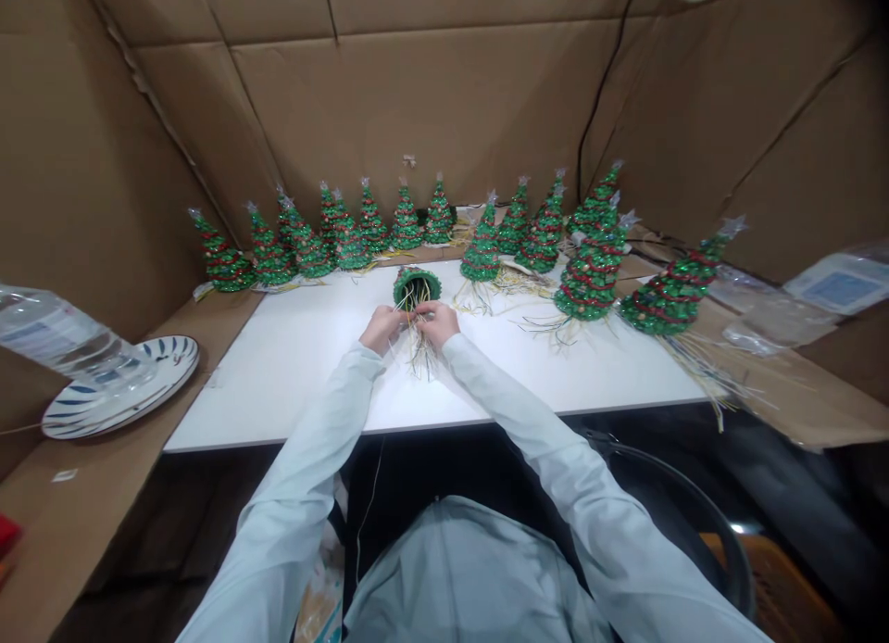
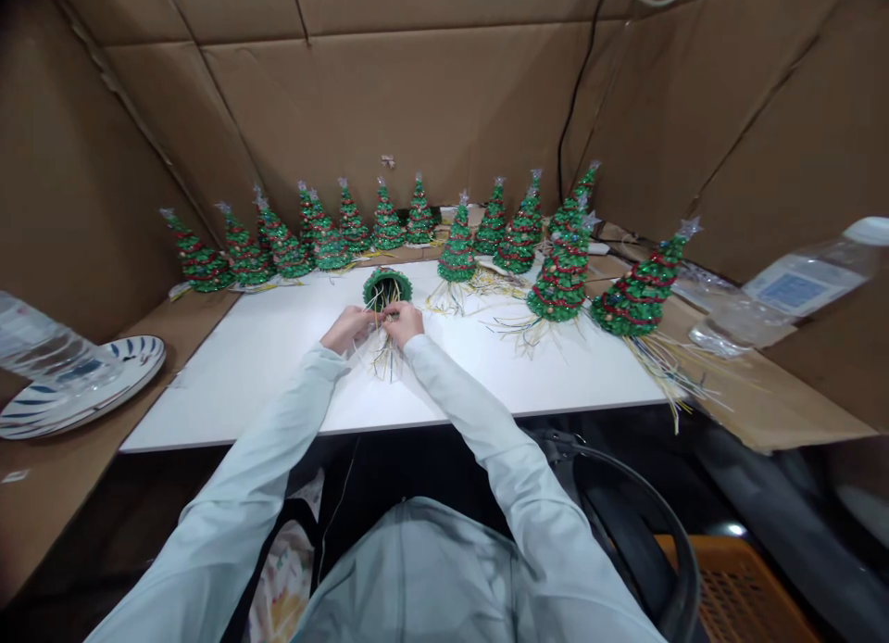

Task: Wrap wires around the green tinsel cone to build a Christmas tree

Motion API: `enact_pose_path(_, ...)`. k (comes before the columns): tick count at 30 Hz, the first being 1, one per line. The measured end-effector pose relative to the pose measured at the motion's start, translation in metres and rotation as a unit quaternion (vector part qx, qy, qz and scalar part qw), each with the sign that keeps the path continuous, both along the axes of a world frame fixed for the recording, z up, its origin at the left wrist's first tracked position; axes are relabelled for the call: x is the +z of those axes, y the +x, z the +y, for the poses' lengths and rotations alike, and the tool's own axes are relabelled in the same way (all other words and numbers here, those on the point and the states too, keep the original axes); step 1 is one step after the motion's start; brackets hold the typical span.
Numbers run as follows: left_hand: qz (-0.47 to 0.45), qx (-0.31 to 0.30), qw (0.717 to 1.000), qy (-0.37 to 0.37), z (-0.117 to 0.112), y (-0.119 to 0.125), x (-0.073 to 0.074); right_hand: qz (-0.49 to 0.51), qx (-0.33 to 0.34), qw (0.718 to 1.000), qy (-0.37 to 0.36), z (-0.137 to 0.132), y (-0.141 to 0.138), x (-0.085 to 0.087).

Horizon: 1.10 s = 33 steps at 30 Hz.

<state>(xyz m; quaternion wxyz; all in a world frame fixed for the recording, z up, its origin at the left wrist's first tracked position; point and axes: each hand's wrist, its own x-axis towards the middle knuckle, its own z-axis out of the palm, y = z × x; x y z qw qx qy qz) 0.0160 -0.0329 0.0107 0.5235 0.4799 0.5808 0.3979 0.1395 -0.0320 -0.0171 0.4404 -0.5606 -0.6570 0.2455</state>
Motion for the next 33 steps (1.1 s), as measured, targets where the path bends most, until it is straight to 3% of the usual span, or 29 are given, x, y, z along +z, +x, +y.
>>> enact_pose_path(7, -0.056, -0.024, 0.996, -0.066, 0.004, -0.008, 0.008, -0.055, 0.02, 0.998, 0.02, -0.004, 0.0, 0.005)
enact_pose_path(18, -0.06, -0.052, 0.996, -0.048, 0.003, -0.008, 0.005, -0.08, -0.007, 0.997, -0.019, 0.0, -0.006, 0.006)
enact_pose_path(28, -0.025, -0.015, 0.999, -0.028, 0.005, -0.007, 0.0, 0.029, -0.064, 0.996, -0.057, -0.002, -0.004, 0.008)
enact_pose_path(33, -0.014, 0.025, 1.0, 0.012, 0.002, -0.002, -0.004, -0.007, -0.019, 1.0, -0.013, -0.006, -0.005, 0.013)
